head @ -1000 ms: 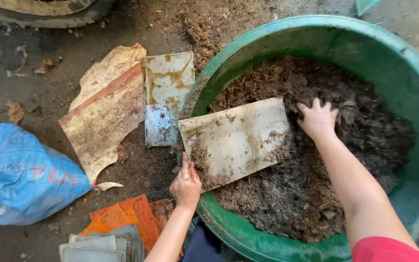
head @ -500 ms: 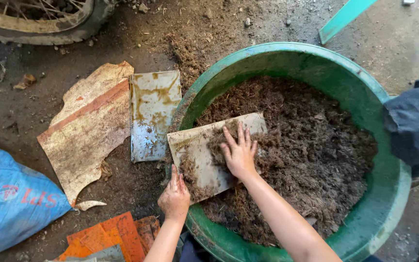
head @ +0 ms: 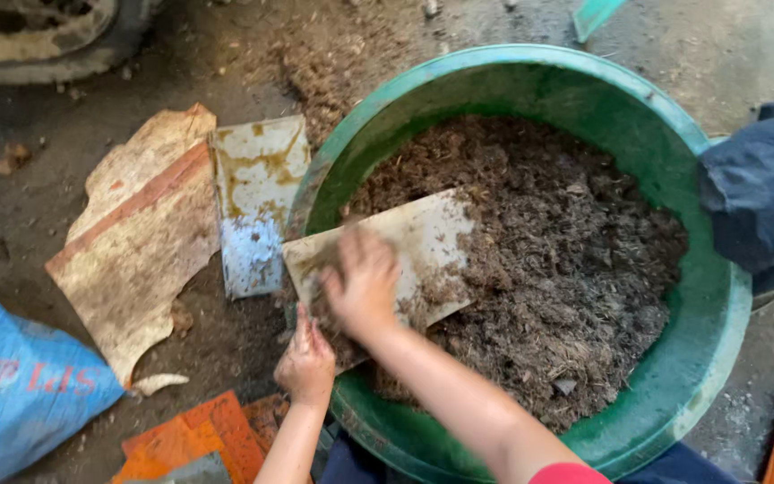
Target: The person repeatedly scrapes a dark fibrous material from a green tub onto flat plastic sheets, then wipes the sheets clean with their hands. They stack the cleaned sheets to the side and repeat the process with new sheets.
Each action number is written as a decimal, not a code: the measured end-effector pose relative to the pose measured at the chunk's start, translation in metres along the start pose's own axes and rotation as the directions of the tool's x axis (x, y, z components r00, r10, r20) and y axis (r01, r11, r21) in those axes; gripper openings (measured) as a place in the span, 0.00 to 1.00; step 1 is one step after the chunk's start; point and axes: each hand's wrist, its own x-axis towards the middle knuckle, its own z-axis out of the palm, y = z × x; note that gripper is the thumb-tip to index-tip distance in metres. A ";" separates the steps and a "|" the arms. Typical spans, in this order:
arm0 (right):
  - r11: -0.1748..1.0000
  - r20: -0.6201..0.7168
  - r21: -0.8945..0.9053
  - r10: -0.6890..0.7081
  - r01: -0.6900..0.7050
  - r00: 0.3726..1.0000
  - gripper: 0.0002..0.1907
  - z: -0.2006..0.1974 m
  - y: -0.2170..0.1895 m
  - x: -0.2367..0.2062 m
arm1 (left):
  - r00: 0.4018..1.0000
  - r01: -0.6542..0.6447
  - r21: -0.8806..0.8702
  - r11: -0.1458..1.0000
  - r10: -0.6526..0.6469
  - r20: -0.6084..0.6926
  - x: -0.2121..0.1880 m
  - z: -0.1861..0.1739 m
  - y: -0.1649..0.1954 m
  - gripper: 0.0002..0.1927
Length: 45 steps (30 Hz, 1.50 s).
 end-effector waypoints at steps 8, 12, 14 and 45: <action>0.969 -0.134 -0.235 -0.114 0.080 0.984 0.18 -0.009 0.116 0.071 | 0.996 -0.003 0.038 0.999 -0.001 0.093 -0.006 0.006 -0.006 0.25; 0.707 -0.145 0.326 0.694 -0.628 0.705 0.21 -0.015 0.121 0.090 | 0.996 0.003 0.013 1.000 -0.004 0.084 -0.003 0.007 -0.005 0.25; 0.989 -0.125 -0.135 0.047 -0.064 0.991 0.23 -0.003 0.071 0.065 | 0.999 -0.008 -0.006 1.000 0.008 0.050 -0.002 0.006 -0.003 0.25; 0.843 0.598 -0.509 0.493 -0.175 0.632 0.49 -0.146 0.174 0.061 | 0.687 0.648 -0.577 0.497 -0.055 0.724 -0.009 -0.004 -0.032 0.26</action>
